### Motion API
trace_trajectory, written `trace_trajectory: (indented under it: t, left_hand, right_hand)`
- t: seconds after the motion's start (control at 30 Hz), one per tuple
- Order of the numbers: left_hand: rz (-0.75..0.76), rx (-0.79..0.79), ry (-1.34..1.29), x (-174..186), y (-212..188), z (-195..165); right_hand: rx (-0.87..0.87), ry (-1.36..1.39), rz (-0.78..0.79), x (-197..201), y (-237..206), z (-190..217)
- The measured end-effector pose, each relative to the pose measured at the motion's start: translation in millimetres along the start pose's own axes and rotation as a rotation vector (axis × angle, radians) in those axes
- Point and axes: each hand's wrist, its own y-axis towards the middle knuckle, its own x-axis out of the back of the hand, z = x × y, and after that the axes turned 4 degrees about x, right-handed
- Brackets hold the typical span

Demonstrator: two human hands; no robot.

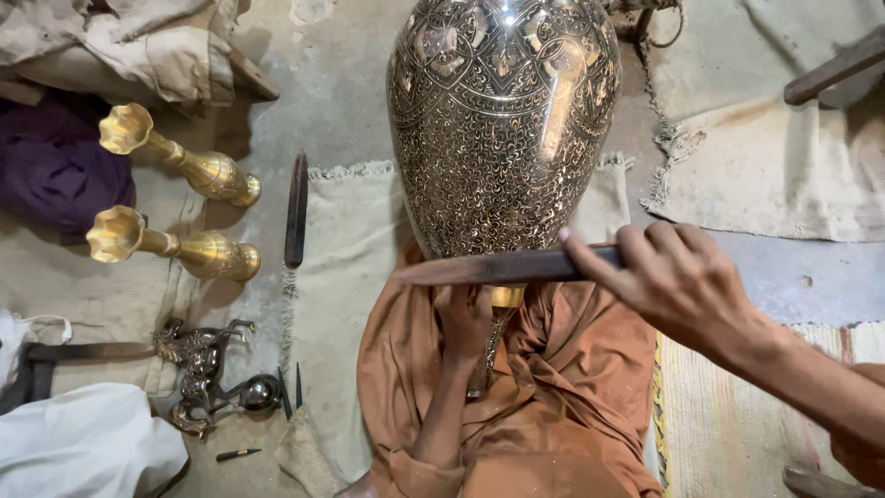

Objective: The person sits cross-legged on the floor holding a large engraved metal vase between their legs. They hold a chisel against the vase surface with one hand and strike it with a wooden mallet in the other hand, engraving decorative patterns, occasionally repositioning the vase and chisel.

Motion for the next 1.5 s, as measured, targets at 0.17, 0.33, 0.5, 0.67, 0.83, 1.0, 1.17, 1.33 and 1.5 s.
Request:
trace_trajectory:
  t: [0.17,0.33,0.5,0.67,0.83,1.0,1.17,1.33,1.5]
  left_hand:
    - [-0.096,-0.077,-0.173,-4.0,-5.6,-1.1]
    - [-0.012,-0.023,-0.105,2.8,-4.2,-5.7]
    - [-0.043,0.001,-0.102,-2.1,-3.4,-1.6]
    - [-0.014,-0.031,-0.094,1.6,-9.8,-2.1]
    - [-0.048,0.017,-0.087,2.0,-8.1,-5.8]
    - [-0.088,-0.125,-0.08,0.1,-7.8,-1.1]
    - [-0.032,0.069,-0.073,-1.8,-1.8,-2.5]
    - [-0.1,-0.073,-0.204,1.2,-3.5,-7.0]
    - [-0.073,-0.066,-0.045,1.3,-6.1,0.1]
  right_hand:
    - [-0.019,0.332,-0.23,0.0,4.1,1.8]
    - [0.106,-0.197,-0.048,-3.4,4.7,2.0]
    - [0.006,0.127,-0.067,1.5,7.3,1.5]
    - [0.053,0.039,-0.056,8.7,12.8,-0.7]
    - [0.066,-0.064,0.007,3.5,8.4,-0.5]
    - [-0.032,0.15,-0.07,-1.4,6.0,-1.8]
    - [0.098,-0.179,0.063,2.4,12.3,-4.3]
    - [-0.072,0.258,-0.065,-0.3,8.7,-4.8]
    - [0.025,-0.069,-0.088,-11.7,3.4,-4.6]
